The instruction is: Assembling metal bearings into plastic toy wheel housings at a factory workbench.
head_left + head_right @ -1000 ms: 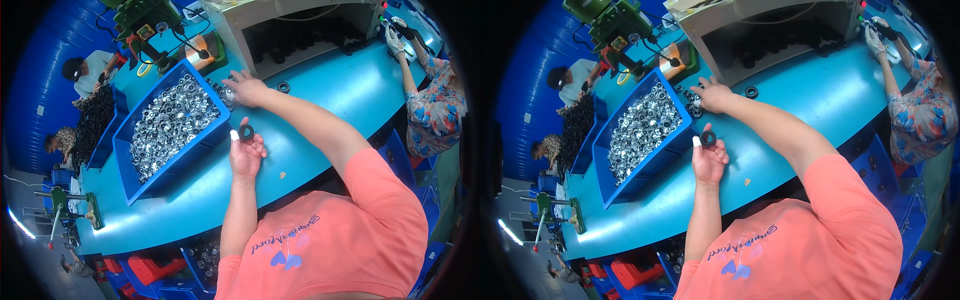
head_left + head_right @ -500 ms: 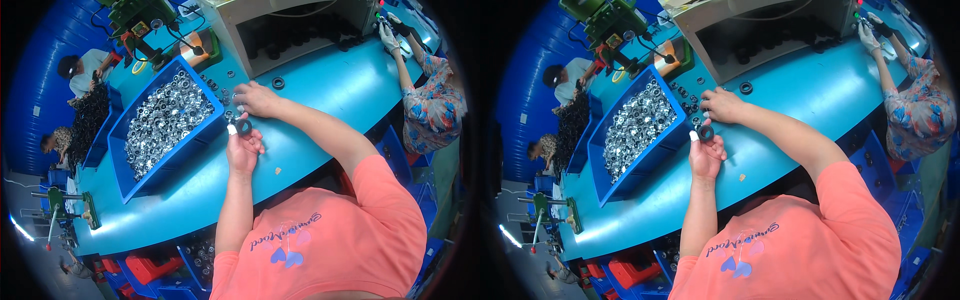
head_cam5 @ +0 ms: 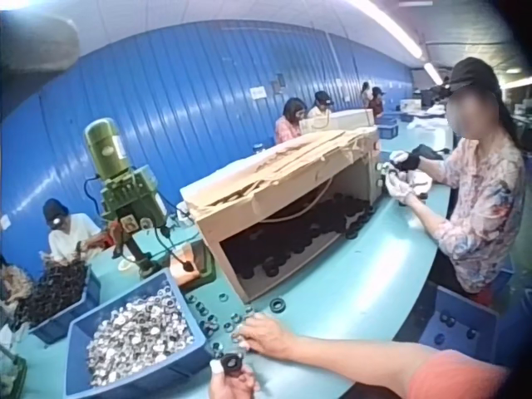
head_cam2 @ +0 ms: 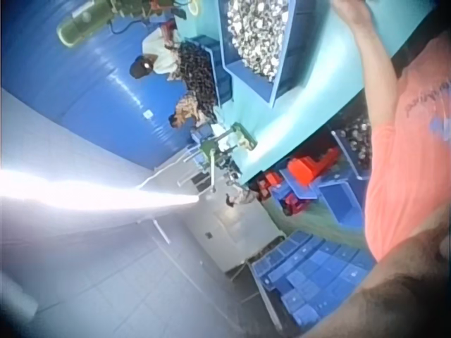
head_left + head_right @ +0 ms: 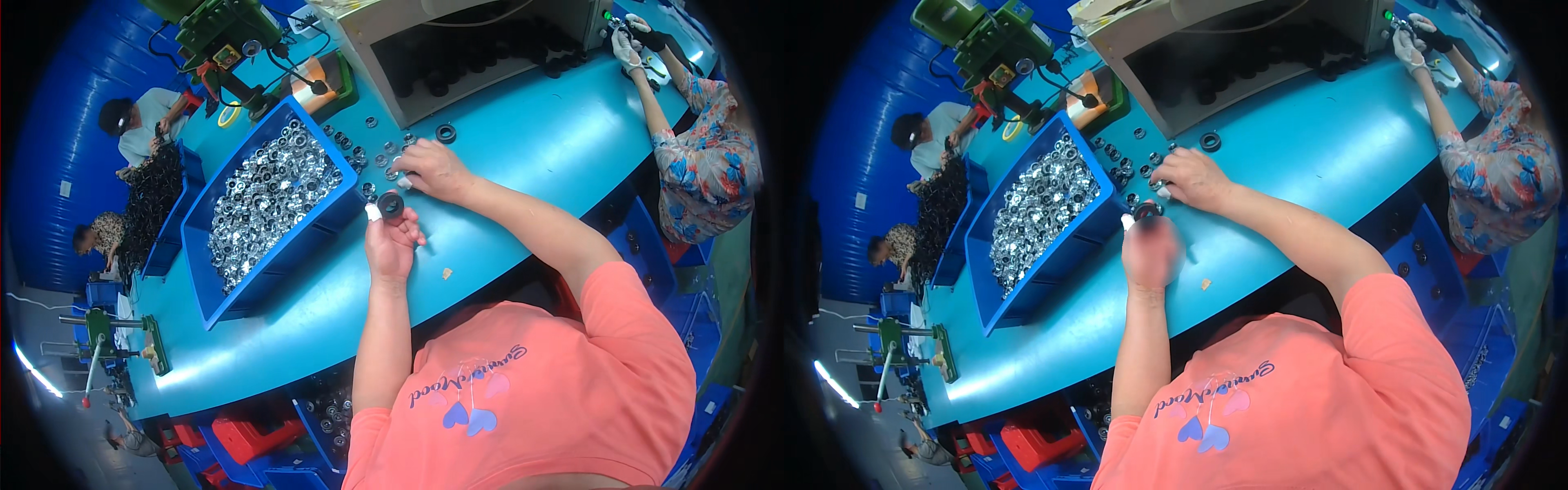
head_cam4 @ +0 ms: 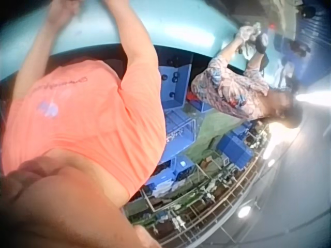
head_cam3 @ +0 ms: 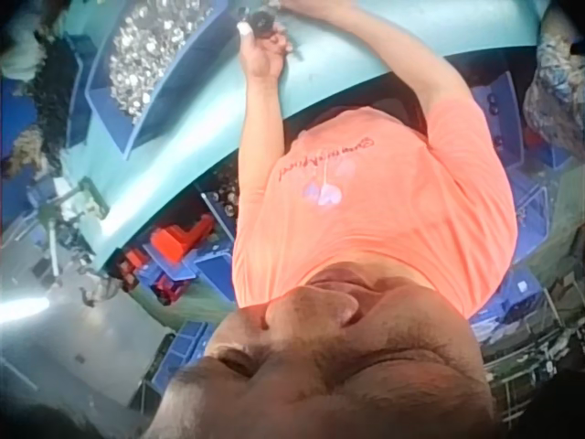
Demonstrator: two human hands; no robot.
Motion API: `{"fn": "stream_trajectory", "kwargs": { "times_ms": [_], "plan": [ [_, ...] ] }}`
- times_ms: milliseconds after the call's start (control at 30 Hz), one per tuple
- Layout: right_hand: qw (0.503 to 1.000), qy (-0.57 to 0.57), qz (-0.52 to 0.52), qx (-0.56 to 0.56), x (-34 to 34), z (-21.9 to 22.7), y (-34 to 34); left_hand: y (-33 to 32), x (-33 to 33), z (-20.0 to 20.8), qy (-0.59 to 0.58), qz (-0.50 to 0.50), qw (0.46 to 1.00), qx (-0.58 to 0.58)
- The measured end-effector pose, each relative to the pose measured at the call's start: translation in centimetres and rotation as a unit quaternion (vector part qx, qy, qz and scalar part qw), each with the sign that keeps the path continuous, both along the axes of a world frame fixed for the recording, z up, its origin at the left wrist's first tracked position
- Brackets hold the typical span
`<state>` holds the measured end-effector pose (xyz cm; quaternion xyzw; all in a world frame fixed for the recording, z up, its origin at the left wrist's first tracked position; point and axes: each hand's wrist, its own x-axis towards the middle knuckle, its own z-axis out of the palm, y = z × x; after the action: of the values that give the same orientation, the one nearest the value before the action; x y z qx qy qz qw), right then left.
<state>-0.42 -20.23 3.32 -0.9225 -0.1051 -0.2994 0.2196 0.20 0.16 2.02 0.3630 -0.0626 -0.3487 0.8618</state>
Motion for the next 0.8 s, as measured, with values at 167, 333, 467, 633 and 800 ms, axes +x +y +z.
{"fn": "stream_trajectory", "kwargs": {
  "times_ms": [167,333,467,633,800],
  "plan": [
    [0.871,0.164,0.127,0.446,-1.7,1.1,0.5,-0.1,-0.2,0.7,-0.019,0.007,1.000,-0.011],
    [0.744,0.245,0.189,0.592,-3.5,2.9,1.2,-0.4,-0.5,1.0,-0.034,0.034,0.999,0.000],
    [0.750,0.227,0.207,0.586,-4.2,3.5,2.3,-0.9,-0.7,1.4,-0.031,0.061,0.997,0.022],
    [0.737,0.238,0.197,0.601,-4.3,2.5,1.7,-0.6,-0.4,0.6,-0.062,0.038,0.997,0.018],
    [0.766,0.194,0.181,0.586,-4.3,1.6,2.0,-0.7,-0.4,0.1,-0.079,0.051,0.995,0.038]
  ]
}}
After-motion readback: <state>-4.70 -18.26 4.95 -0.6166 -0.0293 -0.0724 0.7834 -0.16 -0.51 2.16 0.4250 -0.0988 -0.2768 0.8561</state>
